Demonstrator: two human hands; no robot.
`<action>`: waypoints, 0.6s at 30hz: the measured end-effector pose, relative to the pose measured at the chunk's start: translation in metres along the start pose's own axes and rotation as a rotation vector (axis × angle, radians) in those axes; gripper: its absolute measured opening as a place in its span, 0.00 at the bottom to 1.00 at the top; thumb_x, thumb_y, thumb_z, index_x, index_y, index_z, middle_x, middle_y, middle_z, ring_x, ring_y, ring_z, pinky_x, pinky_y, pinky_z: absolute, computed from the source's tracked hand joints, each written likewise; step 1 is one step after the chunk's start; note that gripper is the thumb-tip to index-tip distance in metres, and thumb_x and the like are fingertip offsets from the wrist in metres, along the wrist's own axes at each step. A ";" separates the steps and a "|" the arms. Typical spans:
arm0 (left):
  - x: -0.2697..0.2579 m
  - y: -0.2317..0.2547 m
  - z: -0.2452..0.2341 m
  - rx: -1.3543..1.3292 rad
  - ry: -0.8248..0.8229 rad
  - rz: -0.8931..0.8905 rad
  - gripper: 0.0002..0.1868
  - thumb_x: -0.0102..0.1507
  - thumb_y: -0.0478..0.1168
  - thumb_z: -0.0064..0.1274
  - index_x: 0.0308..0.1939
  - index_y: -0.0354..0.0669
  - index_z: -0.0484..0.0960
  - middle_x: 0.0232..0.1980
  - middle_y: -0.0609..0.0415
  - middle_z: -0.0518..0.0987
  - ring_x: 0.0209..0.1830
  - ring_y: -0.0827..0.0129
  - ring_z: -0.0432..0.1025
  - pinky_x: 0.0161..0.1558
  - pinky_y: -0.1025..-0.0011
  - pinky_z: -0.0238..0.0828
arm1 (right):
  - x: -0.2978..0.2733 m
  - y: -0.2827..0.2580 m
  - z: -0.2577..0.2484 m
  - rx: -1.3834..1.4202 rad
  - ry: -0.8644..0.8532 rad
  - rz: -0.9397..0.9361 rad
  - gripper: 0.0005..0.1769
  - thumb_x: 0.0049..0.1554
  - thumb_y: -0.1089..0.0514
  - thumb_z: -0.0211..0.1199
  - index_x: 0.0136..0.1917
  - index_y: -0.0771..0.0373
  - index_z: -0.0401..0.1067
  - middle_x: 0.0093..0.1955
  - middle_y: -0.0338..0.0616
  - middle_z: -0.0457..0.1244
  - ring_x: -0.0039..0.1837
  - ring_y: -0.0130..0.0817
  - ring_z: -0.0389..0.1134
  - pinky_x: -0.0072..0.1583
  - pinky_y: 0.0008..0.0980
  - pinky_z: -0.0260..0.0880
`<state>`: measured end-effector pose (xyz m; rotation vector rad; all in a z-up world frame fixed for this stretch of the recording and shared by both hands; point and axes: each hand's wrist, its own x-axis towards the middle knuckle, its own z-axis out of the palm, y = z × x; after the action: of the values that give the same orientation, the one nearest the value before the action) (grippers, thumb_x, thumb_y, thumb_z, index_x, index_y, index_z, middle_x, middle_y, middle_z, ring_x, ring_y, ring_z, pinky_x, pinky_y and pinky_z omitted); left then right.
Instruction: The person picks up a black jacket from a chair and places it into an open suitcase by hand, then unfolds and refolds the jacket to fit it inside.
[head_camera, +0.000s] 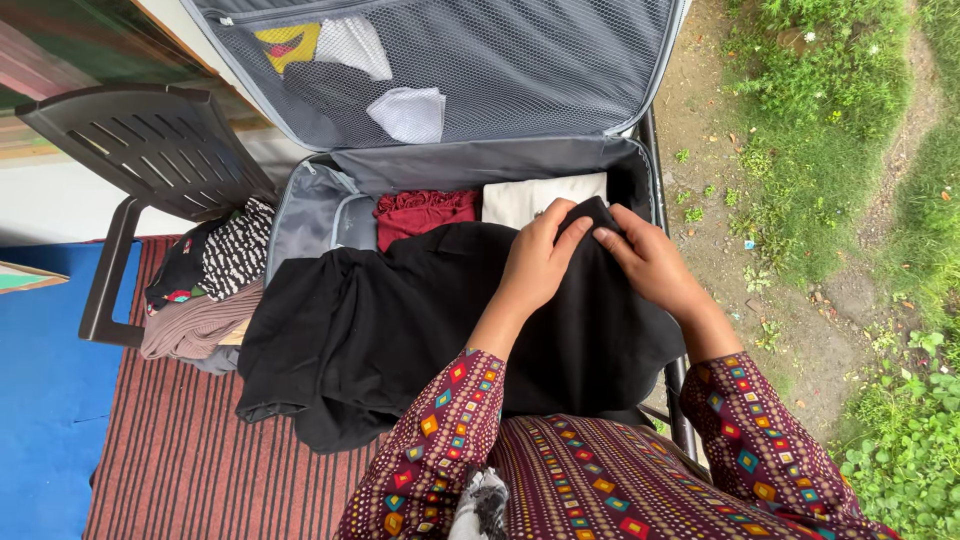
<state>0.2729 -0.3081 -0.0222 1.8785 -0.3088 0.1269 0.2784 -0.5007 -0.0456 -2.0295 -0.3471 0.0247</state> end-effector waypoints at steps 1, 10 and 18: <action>-0.001 0.003 -0.002 0.000 0.001 -0.001 0.11 0.71 0.43 0.52 0.50 0.39 0.75 0.39 0.44 0.81 0.39 0.52 0.78 0.40 0.63 0.72 | -0.001 0.000 0.003 0.000 -0.001 0.000 0.18 0.65 0.53 0.59 0.62 0.68 0.67 0.48 0.34 0.66 0.49 0.19 0.63 0.51 0.28 0.66; -0.003 0.000 -0.043 -0.127 0.223 0.190 0.15 0.73 0.41 0.50 0.60 0.36 0.76 0.55 0.44 0.83 0.56 0.58 0.79 0.55 0.66 0.73 | -0.013 0.022 -0.004 0.062 -0.392 0.313 0.26 0.58 0.50 0.66 0.66 0.62 0.72 0.54 0.38 0.72 0.54 0.23 0.69 0.58 0.30 0.71; -0.015 -0.006 -0.076 -0.179 0.322 0.086 0.13 0.74 0.43 0.47 0.56 0.37 0.78 0.48 0.52 0.84 0.49 0.71 0.77 0.55 0.75 0.70 | -0.052 0.051 0.005 0.284 -0.296 0.248 0.22 0.64 0.53 0.57 0.68 0.64 0.66 0.61 0.35 0.66 0.64 0.21 0.63 0.65 0.28 0.64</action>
<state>0.2654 -0.2326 -0.0068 1.6373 -0.1722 0.4409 0.2397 -0.5318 -0.0993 -1.7740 -0.2567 0.5047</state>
